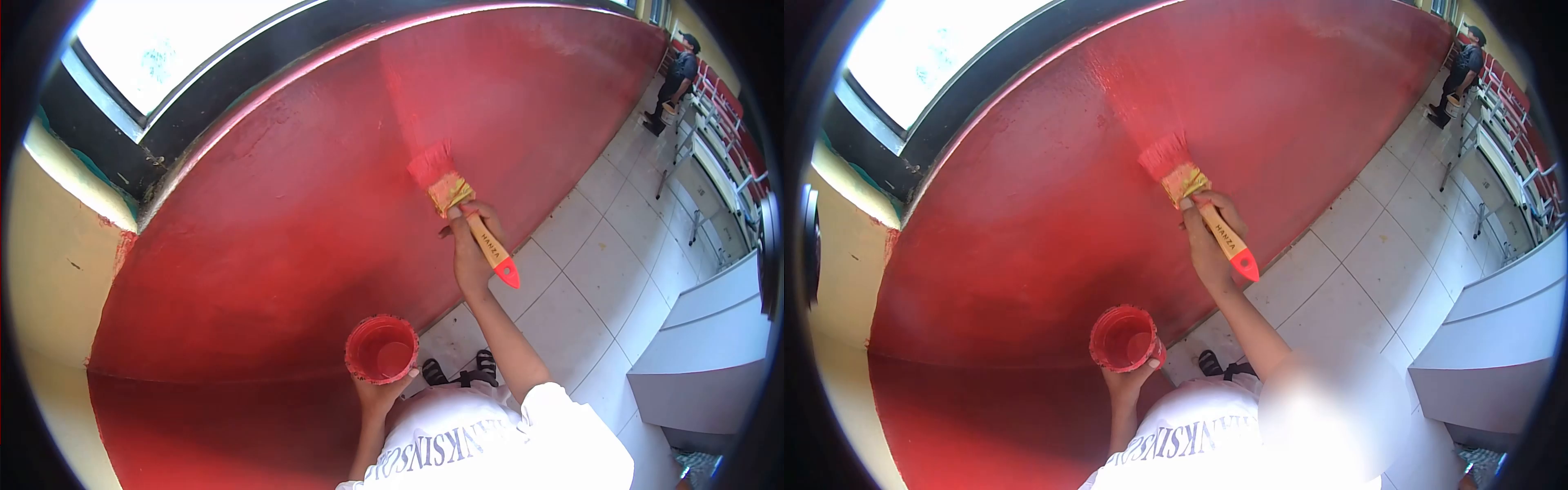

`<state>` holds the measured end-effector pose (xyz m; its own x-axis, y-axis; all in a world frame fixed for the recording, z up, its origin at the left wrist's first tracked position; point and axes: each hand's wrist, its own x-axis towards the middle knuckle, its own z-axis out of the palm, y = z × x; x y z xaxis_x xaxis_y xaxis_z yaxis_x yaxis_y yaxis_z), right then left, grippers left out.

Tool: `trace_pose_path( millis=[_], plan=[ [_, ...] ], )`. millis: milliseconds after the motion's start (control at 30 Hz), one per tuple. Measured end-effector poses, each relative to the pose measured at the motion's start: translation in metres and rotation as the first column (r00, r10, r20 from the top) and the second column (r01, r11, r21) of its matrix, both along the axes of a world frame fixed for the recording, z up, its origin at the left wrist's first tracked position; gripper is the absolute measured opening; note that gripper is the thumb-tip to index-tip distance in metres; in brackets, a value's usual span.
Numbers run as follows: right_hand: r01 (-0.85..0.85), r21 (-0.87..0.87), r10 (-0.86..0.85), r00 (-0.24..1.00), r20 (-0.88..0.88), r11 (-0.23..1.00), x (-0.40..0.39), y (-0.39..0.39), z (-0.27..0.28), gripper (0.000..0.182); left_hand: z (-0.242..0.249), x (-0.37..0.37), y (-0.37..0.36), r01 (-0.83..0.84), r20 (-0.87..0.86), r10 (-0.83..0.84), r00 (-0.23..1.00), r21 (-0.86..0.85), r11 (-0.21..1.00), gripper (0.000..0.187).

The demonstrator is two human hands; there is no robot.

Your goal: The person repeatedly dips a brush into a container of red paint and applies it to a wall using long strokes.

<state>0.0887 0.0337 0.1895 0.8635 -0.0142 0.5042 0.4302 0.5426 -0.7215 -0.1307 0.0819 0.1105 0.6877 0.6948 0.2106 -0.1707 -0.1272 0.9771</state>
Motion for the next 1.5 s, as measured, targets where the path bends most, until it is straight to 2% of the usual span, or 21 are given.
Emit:
trace_pose_path(
  millis=[367,500,600,700,767,833,900,1033,1133,1200,1367,1500],
  plan=[
    [-0.038,-0.172,-0.004,0.971,-0.239,0.984,-0.008,-0.007,-0.114,0.010,0.006,0.003,-0.008,0.023,0.024,-0.023,0.999,-0.010,1.000,0.077],
    [-0.024,-0.162,-0.026,0.954,-0.300,0.986,-0.018,-0.036,-0.116,0.012,0.008,0.000,-0.010,-0.006,0.053,0.006,0.999,0.008,1.000,0.076],
    [0.016,-0.088,-0.033,0.980,-0.196,0.996,-0.016,-0.054,-0.076,0.010,0.012,0.000,-0.010,-0.017,0.063,0.016,0.998,0.018,1.000,0.075],
    [0.110,-0.132,-0.107,0.994,0.026,0.985,0.004,-0.062,-0.010,0.008,0.012,0.000,-0.013,-0.007,0.069,0.007,0.998,-0.001,1.000,0.075],
    [0.130,-0.024,-0.126,0.986,0.107,0.991,0.016,-0.058,0.036,0.010,0.012,0.000,-0.013,0.004,0.070,-0.004,0.998,0.004,1.000,0.075],
    [0.044,0.135,-0.063,0.989,0.136,0.990,0.023,-0.052,0.080,0.011,0.011,-0.001,-0.012,0.012,0.058,-0.013,0.998,0.026,1.000,0.075],
    [0.038,0.202,-0.089,0.965,0.249,0.979,0.035,-0.045,0.111,0.013,0.008,0.000,-0.012,0.008,0.080,-0.010,0.997,0.030,1.000,0.076],
    [0.021,0.222,-0.087,0.952,0.292,0.975,0.043,-0.029,0.140,0.013,0.018,0.000,-0.017,-0.005,0.118,0.004,0.993,0.006,1.000,0.076],
    [0.014,0.224,-0.060,0.978,0.201,0.975,0.047,-0.020,0.120,0.012,0.027,0.000,-0.021,-0.037,0.110,0.035,0.993,0.012,0.999,0.076],
    [0.042,0.163,-0.064,0.989,0.132,0.986,0.045,-0.021,0.090,0.012,0.024,0.000,-0.021,-0.041,0.110,0.041,0.993,-0.002,0.999,0.076],
    [-0.008,0.067,0.013,0.997,-0.074,0.998,0.043,-0.018,-0.025,0.016,0.018,-0.001,-0.021,-0.028,0.074,0.030,0.997,-0.038,0.999,0.075],
    [-0.049,0.010,0.050,0.979,-0.200,0.999,0.034,-0.016,-0.093,0.015,0.021,-0.001,-0.023,-0.008,0.036,0.009,0.999,-0.032,0.999,0.073]
  ],
)
